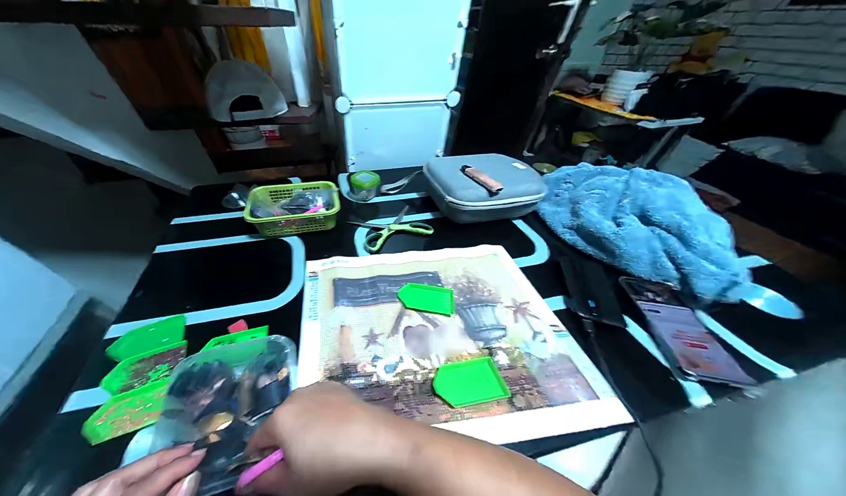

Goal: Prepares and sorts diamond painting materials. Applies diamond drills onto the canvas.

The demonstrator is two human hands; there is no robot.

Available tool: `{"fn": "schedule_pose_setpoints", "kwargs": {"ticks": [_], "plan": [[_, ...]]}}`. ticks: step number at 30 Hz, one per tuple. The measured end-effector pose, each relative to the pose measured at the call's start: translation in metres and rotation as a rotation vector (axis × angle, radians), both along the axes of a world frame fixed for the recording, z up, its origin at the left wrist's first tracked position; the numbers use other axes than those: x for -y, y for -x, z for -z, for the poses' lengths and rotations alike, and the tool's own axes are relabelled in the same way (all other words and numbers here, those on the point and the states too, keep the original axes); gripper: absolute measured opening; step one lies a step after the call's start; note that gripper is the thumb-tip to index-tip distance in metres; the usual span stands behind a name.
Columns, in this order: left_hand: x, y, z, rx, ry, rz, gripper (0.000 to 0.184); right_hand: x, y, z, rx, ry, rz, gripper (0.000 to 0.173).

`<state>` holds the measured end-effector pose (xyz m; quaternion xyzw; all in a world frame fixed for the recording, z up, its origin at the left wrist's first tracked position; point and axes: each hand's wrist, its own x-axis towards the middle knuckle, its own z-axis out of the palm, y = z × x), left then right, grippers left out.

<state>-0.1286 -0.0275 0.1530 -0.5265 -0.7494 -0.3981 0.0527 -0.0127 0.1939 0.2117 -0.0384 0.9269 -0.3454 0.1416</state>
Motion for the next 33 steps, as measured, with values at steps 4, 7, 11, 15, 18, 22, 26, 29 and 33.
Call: {"fn": "schedule_pose_setpoints", "kwargs": {"ticks": [4, 7, 11, 15, 18, 22, 26, 29, 33], "plan": [[0.001, -0.003, -0.001, -0.001, 0.0, -0.076, 0.024, -0.005, 0.003, -0.003, 0.044, 0.074, 0.028, 0.035], [-0.003, -0.005, -0.001, -0.001, -0.008, -0.141, 0.023, -0.006, 0.006, -0.006, 0.095, 0.084, 0.075, 0.035], [-0.007, -0.004, 0.0, -0.039, -0.002, -0.179, 0.023, -0.008, 0.003, -0.006, 0.078, 0.096, 0.085, 0.032], [-0.009, -0.002, 0.005, -0.076, -0.02, -0.178, 0.023, -0.014, 0.001, -0.007, 0.036, 0.131, 0.16, 0.033], [-0.01, -0.002, 0.009, -0.081, -0.054, -0.178, 0.024, -0.022, 0.002, -0.005, 0.032, 0.203, 0.254, 0.034], [-0.011, -0.004, 0.01, -0.038, -0.076, -0.18, 0.023, -0.028, -0.001, 0.0, -0.012, 0.293, 0.32, 0.031], [-0.014, -0.006, 0.011, 0.0, -0.105, -0.194, 0.023, -0.033, -0.004, 0.002, -0.06, 0.351, 0.361, 0.028], [-0.016, -0.009, 0.011, -0.019, -0.159, -0.224, 0.026, -0.036, -0.008, 0.002, -0.125, 0.403, 0.401, 0.027], [-0.023, -0.036, -0.002, 0.157, -0.308, -0.127, 0.046, -0.033, -0.03, -0.006, -0.286, 0.561, 0.407, 0.026]]}}
